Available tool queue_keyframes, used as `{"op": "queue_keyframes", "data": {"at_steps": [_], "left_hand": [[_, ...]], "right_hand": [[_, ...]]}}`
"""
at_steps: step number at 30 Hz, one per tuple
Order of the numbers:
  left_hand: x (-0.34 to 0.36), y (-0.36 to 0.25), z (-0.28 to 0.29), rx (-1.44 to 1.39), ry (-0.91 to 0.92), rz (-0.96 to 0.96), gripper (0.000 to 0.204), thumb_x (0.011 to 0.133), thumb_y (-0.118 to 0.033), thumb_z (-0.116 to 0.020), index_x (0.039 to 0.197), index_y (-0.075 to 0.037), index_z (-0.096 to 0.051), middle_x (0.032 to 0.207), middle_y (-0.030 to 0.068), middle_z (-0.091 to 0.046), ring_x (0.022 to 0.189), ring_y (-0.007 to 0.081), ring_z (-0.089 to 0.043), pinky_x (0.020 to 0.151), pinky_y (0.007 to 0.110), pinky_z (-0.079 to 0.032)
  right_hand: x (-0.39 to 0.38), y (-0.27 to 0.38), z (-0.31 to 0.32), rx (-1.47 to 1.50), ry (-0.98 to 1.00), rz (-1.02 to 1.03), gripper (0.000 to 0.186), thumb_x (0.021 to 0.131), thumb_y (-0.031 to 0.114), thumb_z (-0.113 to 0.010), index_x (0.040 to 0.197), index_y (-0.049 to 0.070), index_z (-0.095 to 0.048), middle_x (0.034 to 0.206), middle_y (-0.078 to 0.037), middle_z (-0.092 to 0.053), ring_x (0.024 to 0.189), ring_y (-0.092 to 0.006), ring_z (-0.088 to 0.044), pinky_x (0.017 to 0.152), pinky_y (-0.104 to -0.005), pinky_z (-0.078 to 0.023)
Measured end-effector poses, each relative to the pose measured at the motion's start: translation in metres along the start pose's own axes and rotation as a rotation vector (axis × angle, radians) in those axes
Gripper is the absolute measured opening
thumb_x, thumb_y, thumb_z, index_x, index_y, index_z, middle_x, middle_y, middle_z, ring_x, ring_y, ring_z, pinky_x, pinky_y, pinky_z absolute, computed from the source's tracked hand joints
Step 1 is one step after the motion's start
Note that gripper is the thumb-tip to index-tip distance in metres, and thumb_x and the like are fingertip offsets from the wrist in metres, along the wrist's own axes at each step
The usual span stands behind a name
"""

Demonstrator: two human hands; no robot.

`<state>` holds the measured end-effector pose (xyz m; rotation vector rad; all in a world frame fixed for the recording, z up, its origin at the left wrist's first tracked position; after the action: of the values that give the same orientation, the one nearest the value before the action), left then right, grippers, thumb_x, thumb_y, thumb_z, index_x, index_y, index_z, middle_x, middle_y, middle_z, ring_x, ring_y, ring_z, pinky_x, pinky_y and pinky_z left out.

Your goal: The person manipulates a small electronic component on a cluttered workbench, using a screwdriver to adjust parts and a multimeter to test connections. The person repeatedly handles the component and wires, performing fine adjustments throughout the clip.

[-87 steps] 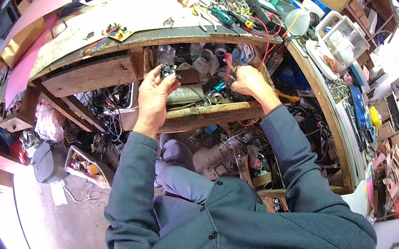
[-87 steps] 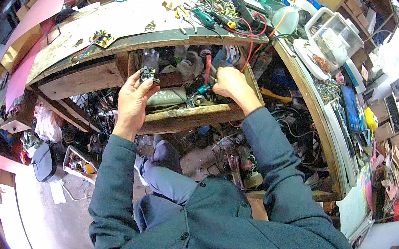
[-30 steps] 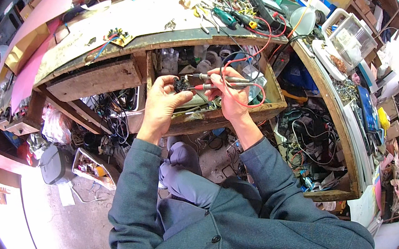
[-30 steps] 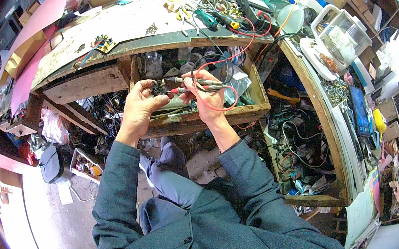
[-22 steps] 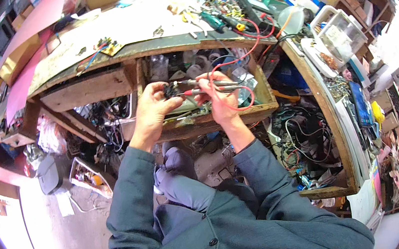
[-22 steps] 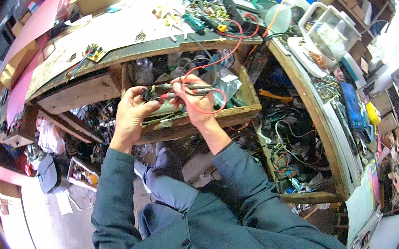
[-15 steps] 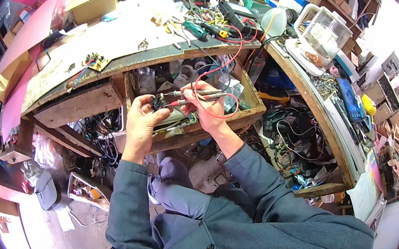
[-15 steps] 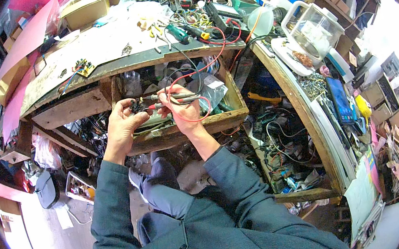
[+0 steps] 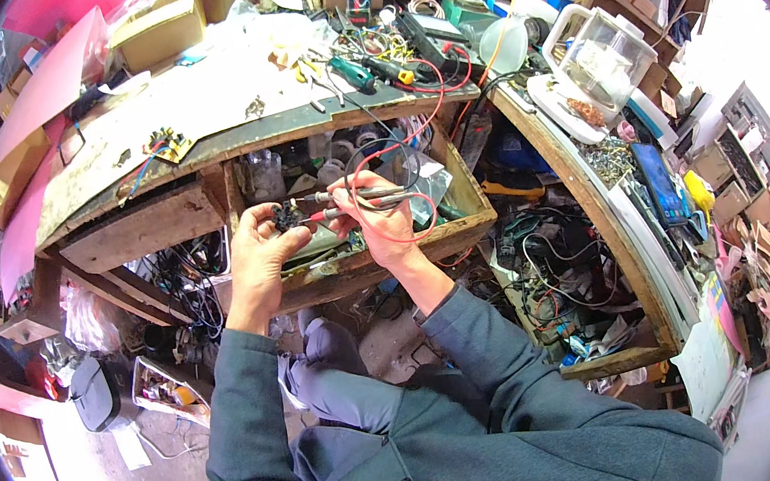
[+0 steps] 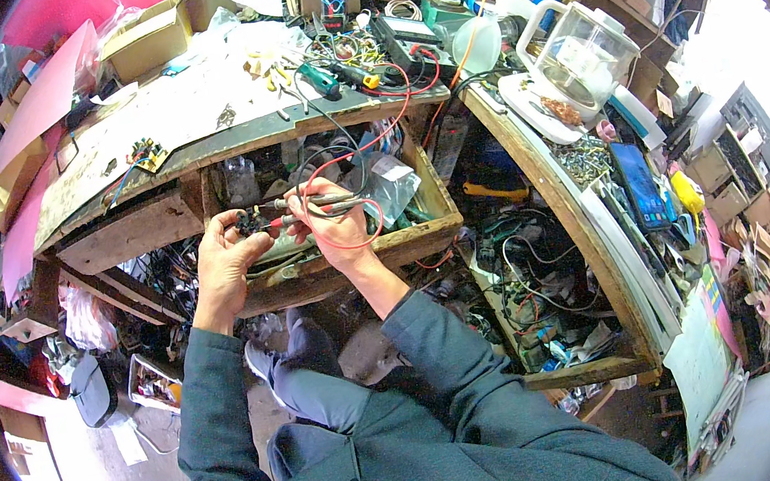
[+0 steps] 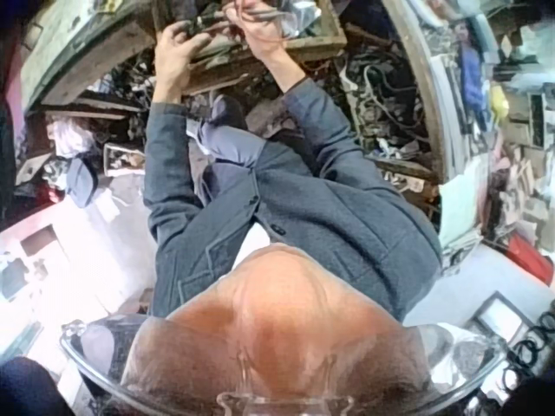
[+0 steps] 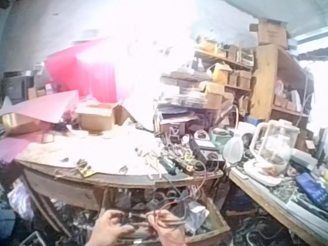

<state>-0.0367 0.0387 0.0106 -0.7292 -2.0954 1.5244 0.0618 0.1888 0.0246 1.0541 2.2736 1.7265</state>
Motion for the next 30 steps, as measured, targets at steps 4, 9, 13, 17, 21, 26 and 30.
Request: {"op": "queue_keyframes", "data": {"at_steps": [4, 9, 13, 17, 21, 26, 30], "left_hand": [[-0.0003, 0.0000, 0.0010, -0.019, 0.016, 0.006, 0.054, 0.080, 0.004, -0.072, 0.127, 0.004, -0.044, 0.102, 0.0097, -0.064, 0.089, 0.0167, -0.067, 0.080, 0.029, -0.057], [-0.0018, -0.0017, -0.0021, -0.081, 0.022, 0.029, 0.055, 0.078, 0.002, -0.076, 0.125, 0.003, -0.046, 0.104, 0.0104, -0.063, 0.094, 0.0176, -0.064, 0.083, 0.029, -0.053], [0.0003, 0.0035, 0.0010, -0.046, 0.017, 0.006, 0.053, 0.076, 0.001, -0.079, 0.120, 0.000, -0.050, 0.102, 0.0084, -0.063, 0.090, 0.0148, -0.062, 0.080, 0.027, -0.052], [-0.0013, 0.0036, 0.0046, -0.028, 0.003, -0.011, 0.053, 0.076, 0.001, -0.080, 0.119, 0.000, -0.050, 0.102, 0.0073, -0.063, 0.091, 0.0142, -0.062, 0.081, 0.026, -0.052], [0.0006, 0.0047, 0.0039, -0.027, 0.010, -0.008, 0.052, 0.076, 0.000, -0.080, 0.119, -0.001, -0.051, 0.101, 0.0071, -0.063, 0.091, 0.0140, -0.062, 0.081, 0.026, -0.051], [0.0003, 0.0028, 0.0028, 0.016, -0.005, -0.020, 0.053, 0.076, 0.000, -0.080, 0.120, -0.001, -0.050, 0.101, 0.0069, -0.062, 0.091, 0.0136, -0.061, 0.080, 0.026, -0.051], [-0.0016, 0.0002, 0.0018, -0.020, -0.003, -0.018, 0.053, 0.077, 0.001, -0.079, 0.121, 0.000, -0.049, 0.099, 0.0061, -0.062, 0.088, 0.0131, -0.061, 0.078, 0.026, -0.052]], "right_hand": [[0.0010, -0.0014, 0.0003, 0.032, 0.002, 0.004, 0.013, 0.092, 0.009, -0.068, 0.100, 0.000, -0.065, 0.080, -0.009, -0.068, 0.061, -0.0166, -0.068, 0.049, -0.0266, -0.055], [0.0003, -0.0052, 0.0018, -0.004, -0.050, -0.016, 0.013, 0.091, 0.008, -0.069, 0.100, 0.001, -0.062, 0.083, -0.009, -0.068, 0.060, -0.0163, -0.067, 0.048, -0.0263, -0.053], [-0.0020, 0.0020, -0.0006, -0.006, -0.039, -0.010, 0.012, 0.093, 0.009, -0.067, 0.099, 0.000, -0.063, 0.084, -0.011, -0.069, 0.060, -0.0184, -0.068, 0.050, -0.0277, -0.056], [-0.0026, 0.0014, -0.0027, -0.005, -0.023, -0.005, 0.013, 0.094, 0.011, -0.067, 0.098, -0.001, -0.063, 0.081, -0.010, -0.068, 0.061, -0.0175, -0.068, 0.050, -0.0274, -0.056], [-0.0019, 0.0017, -0.0025, -0.028, -0.031, -0.001, 0.013, 0.094, 0.012, -0.067, 0.097, 0.000, -0.063, 0.080, -0.009, -0.068, 0.060, -0.0169, -0.068, 0.050, -0.0269, -0.055], [-0.0018, 0.0019, -0.0029, -0.024, -0.036, -0.006, 0.012, 0.094, 0.011, -0.067, 0.097, 0.000, -0.063, 0.079, -0.008, -0.067, 0.059, -0.0162, -0.067, 0.050, -0.0264, -0.054], [-0.0024, 0.0019, -0.0034, 0.010, -0.035, 0.011, 0.010, 0.093, 0.009, -0.068, 0.095, 0.002, -0.062, 0.078, -0.006, -0.066, 0.059, -0.0160, -0.067, 0.050, -0.0259, -0.055]]}}
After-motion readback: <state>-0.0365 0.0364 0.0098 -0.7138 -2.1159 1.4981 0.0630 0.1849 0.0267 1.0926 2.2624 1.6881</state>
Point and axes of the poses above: each hand's wrist, its own x-axis towards the middle knuckle, its own z-axis out of the back of the hand, y = z × x, the point moved 6 cm from there along x, towards the middle knuckle
